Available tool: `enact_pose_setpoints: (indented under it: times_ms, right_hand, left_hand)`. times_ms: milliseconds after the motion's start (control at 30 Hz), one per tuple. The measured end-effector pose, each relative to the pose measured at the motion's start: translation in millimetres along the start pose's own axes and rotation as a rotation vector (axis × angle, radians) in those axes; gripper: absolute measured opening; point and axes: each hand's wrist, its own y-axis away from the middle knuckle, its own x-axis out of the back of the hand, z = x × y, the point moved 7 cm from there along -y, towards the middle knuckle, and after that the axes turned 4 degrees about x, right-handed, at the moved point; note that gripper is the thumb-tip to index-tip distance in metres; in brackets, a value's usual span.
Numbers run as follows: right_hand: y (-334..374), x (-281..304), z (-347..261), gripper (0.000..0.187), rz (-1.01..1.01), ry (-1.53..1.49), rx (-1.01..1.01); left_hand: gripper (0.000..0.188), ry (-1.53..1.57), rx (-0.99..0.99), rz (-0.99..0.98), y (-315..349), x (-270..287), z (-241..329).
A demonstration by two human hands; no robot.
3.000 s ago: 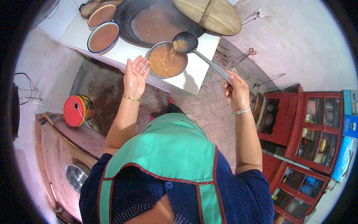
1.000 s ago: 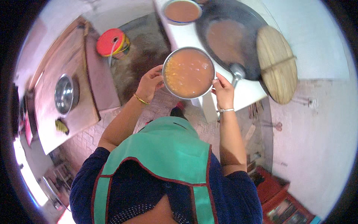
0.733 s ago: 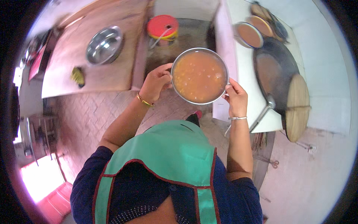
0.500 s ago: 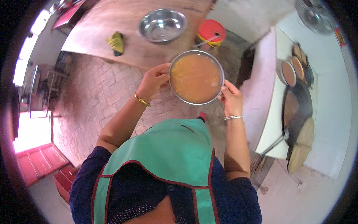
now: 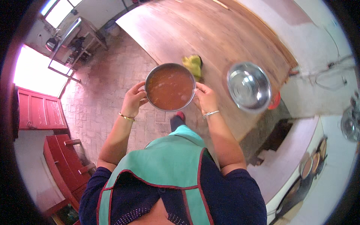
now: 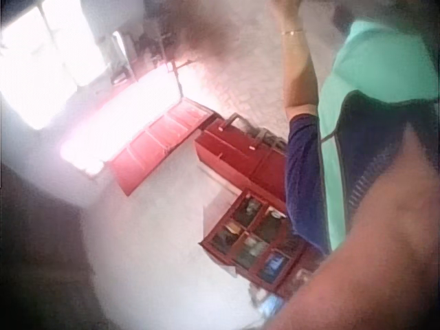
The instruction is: The person uses a ladle to transfer soup from a large pot into three bowls, wipes the counter with a cloth, and then carries one of the bowls outside into a courtyard.
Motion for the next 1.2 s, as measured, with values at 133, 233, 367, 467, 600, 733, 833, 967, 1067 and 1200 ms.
enact_pose_setpoints:
  times_ms: [133,233,367,467,600,733,833,967,1067,1200]
  right_hand:
    - [-103.8,-69.3,-14.4,0.027,-0.055,0.050,0.022]
    - [-174.5,-116.5,-28.1,0.027,-0.059,0.072,0.055]
    - [-268.9,-154.5,-39.5,0.025,-0.016,0.105,0.118]
    - [-333.8,-172.7,-39.7,0.026,0.048,0.156,0.128]
    - [-401.7,-185.1,-26.2,0.027,0.219,0.101,0.115]
    - [-459.9,-181.5,2.0,0.027,0.357,0.078,0.110]
    - [-490.9,-178.6,23.1,0.028,0.423,0.067,0.051]
    - [-525.8,-175.5,38.1,0.028,0.487,0.058,0.009]
    - [-534.8,-176.8,39.9,0.028,0.525,0.082,-0.025]
    - [-534.5,-168.2,47.3,0.029,0.545,0.063,-0.068]
  left_hand:
    - [0.041,0.042,-0.085,0.032,-83.9,51.9,56.7]
    - [0.042,0.051,-0.093,0.035,-153.4,82.2,97.0]
    - [0.042,0.069,-0.073,-0.002,-255.5,104.8,142.9]
    - [0.041,0.047,-0.042,-0.036,-334.1,118.1,170.3]
    - [0.041,-0.012,0.012,-0.092,-429.2,124.5,187.6]
    - [0.042,-0.049,0.052,-0.166,-514.0,122.5,196.1]
    - [0.041,-0.094,0.121,-0.213,-563.8,125.0,188.3]
    - [0.041,-0.138,0.184,-0.264,-617.1,122.8,183.9]
    - [0.040,-0.136,0.222,-0.262,-637.1,121.5,175.2]
    - [0.039,-0.213,0.247,-0.246,-642.2,118.7,169.6]
